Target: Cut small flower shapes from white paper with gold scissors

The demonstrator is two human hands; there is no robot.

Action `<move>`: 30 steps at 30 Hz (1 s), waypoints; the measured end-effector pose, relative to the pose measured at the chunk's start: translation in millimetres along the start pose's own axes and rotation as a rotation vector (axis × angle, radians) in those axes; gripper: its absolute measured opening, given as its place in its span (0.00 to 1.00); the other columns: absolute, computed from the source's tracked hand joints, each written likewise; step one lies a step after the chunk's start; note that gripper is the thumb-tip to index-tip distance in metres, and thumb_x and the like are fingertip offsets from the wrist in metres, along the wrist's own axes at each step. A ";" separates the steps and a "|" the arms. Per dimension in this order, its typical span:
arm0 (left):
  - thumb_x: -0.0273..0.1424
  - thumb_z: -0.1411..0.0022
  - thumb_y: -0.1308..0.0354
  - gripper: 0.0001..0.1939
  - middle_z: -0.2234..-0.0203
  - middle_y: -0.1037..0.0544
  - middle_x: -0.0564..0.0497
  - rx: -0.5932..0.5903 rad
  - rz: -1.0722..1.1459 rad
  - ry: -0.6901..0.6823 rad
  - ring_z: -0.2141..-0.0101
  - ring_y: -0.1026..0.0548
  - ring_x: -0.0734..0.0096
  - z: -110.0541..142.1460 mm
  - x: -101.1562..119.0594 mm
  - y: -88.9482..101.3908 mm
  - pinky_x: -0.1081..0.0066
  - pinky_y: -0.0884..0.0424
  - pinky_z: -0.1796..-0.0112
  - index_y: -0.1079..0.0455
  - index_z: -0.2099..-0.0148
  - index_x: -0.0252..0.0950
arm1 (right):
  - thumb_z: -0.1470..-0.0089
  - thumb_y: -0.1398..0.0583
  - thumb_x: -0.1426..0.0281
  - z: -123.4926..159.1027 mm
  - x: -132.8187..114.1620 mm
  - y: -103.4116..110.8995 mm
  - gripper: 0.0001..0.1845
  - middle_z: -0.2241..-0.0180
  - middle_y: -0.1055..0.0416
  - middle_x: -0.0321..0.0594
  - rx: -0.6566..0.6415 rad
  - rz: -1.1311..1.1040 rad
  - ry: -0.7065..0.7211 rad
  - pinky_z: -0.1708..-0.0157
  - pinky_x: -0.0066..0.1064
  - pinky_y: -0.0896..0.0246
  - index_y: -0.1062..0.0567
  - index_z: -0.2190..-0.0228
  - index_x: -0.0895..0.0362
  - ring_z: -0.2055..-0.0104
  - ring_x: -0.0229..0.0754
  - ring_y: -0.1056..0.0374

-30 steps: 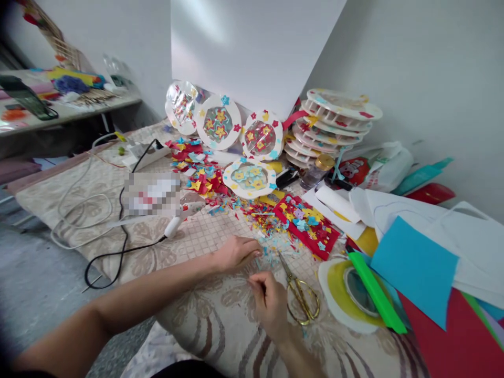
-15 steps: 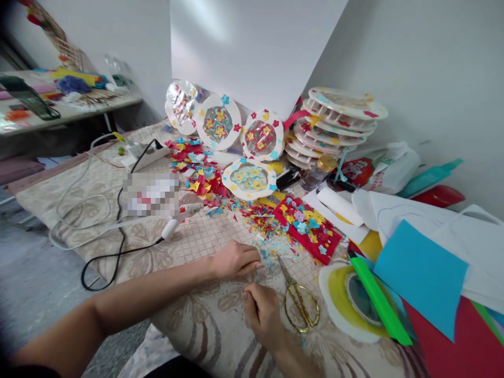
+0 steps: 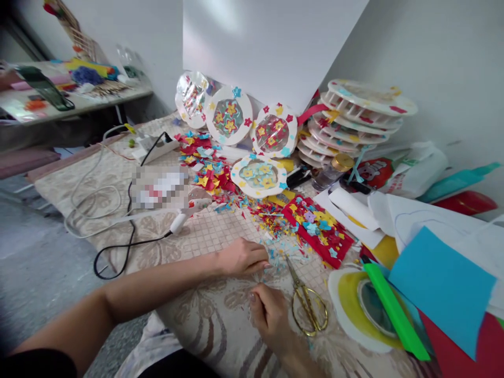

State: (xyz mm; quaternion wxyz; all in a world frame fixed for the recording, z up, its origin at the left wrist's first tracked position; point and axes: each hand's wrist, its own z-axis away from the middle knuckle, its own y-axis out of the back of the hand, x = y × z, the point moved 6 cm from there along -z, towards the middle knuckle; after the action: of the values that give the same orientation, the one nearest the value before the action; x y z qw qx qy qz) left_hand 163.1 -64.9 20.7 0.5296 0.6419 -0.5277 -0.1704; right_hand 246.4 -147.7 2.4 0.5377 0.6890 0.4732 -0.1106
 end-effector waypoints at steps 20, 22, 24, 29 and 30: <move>0.39 0.31 0.63 0.19 0.74 0.28 0.50 0.007 0.007 -0.036 0.75 0.29 0.74 -1.9 4.3 -1.2 0.73 0.41 0.76 0.38 0.68 0.35 | 0.40 0.50 0.71 4.6 6.0 -0.6 0.13 0.86 0.40 0.30 -0.003 0.005 -0.074 0.79 0.27 0.49 0.35 0.77 0.55 0.83 0.34 0.41; 0.39 0.31 0.63 0.20 0.74 0.28 0.49 0.002 0.022 -0.040 0.75 0.29 0.74 -1.8 4.8 -1.0 0.73 0.40 0.76 0.38 0.68 0.35 | 0.40 0.50 0.70 4.7 6.6 -1.3 0.14 0.86 0.40 0.29 -0.015 0.011 -0.080 0.78 0.27 0.49 0.35 0.77 0.55 0.83 0.34 0.41; 0.39 0.30 0.64 0.20 0.74 0.28 0.49 -0.008 0.040 -0.040 0.74 0.29 0.74 -1.7 5.0 -0.6 0.73 0.40 0.75 0.37 0.67 0.34 | 0.40 0.50 0.70 3.7 5.9 -1.0 0.14 0.86 0.39 0.30 -0.022 0.018 -0.092 0.78 0.27 0.49 0.35 0.77 0.55 0.82 0.34 0.41; 0.38 0.30 0.64 0.20 0.75 0.28 0.50 -0.022 0.063 -0.021 0.75 0.30 0.75 -1.5 2.7 0.6 0.74 0.39 0.74 0.36 0.67 0.34 | 0.41 0.51 0.71 -3.2 -2.7 2.6 0.14 0.84 0.38 0.31 -0.012 0.031 -0.057 0.77 0.28 0.48 0.35 0.77 0.55 0.81 0.35 0.40; 0.37 0.30 0.63 0.20 0.75 0.29 0.50 -0.020 0.064 -0.022 0.75 0.31 0.75 -1.5 2.4 0.7 0.74 0.39 0.74 0.36 0.67 0.34 | 0.40 0.52 0.71 -4.6 -3.8 3.0 0.13 0.84 0.38 0.31 -0.010 0.026 -0.052 0.77 0.28 0.48 0.35 0.76 0.55 0.80 0.35 0.40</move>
State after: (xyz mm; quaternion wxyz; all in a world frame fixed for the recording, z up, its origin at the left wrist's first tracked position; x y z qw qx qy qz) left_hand 164.8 -66.1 22.7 0.5353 0.6177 -0.5518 -0.1656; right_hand 245.1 -145.7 8.7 0.5547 0.6893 0.4507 -0.1188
